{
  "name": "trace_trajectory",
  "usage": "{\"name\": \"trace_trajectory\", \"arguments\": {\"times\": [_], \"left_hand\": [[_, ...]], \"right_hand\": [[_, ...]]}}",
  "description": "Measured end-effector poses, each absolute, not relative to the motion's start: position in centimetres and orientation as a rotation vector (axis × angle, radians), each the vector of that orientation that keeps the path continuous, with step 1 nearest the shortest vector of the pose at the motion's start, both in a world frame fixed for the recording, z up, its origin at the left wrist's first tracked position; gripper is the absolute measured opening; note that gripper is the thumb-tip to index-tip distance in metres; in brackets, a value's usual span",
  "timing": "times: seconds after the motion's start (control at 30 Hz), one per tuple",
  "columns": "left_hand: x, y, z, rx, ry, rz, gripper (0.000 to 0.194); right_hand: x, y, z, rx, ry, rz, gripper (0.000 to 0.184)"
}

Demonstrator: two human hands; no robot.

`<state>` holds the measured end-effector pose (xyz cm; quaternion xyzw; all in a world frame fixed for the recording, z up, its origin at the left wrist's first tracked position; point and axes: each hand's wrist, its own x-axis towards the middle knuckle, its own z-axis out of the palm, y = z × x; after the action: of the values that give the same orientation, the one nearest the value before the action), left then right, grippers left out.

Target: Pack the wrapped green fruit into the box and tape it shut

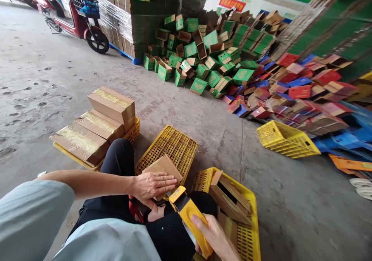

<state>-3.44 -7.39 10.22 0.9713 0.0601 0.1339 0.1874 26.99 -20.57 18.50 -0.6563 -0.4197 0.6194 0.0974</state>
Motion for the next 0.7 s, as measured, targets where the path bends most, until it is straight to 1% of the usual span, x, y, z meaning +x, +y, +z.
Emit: {"name": "trace_trajectory", "arguments": {"times": [0.1,0.23,0.3,0.37,0.43,0.5,0.6,0.7], "left_hand": [[-3.6,-7.2,10.1,2.728,0.154,0.377,0.099],[-3.7,-7.1,10.5,2.662,0.164,0.420,0.102],[-4.1,-6.9,10.5,2.605,0.225,0.483,0.095],[-4.8,-6.5,10.2,2.498,0.440,0.572,0.089],[-5.6,-6.0,9.8,2.251,0.805,0.637,0.086],[-6.0,-5.4,9.6,1.856,1.090,0.609,0.085],[-6.1,-4.8,9.7,1.369,1.142,0.548,0.085],[-6.0,-4.6,10.1,1.148,1.115,0.606,0.081]], "right_hand": [[28.1,-22.0,18.0,-1.960,-1.259,1.848,0.062],[27.9,-22.0,17.4,-2.081,-1.205,1.788,0.063],[26.9,-21.1,17.1,-2.093,-1.224,1.767,0.061],[25.8,-20.1,16.8,-2.077,-1.246,1.741,0.058],[24.9,-19.2,16.6,-2.067,-1.261,1.714,0.055],[24.1,-18.5,16.4,-2.060,-1.284,1.720,0.054],[23.4,-17.9,16.3,-2.058,-1.314,1.687,0.056],[23.0,-17.6,16.7,-2.091,-1.318,1.605,0.057]]}}
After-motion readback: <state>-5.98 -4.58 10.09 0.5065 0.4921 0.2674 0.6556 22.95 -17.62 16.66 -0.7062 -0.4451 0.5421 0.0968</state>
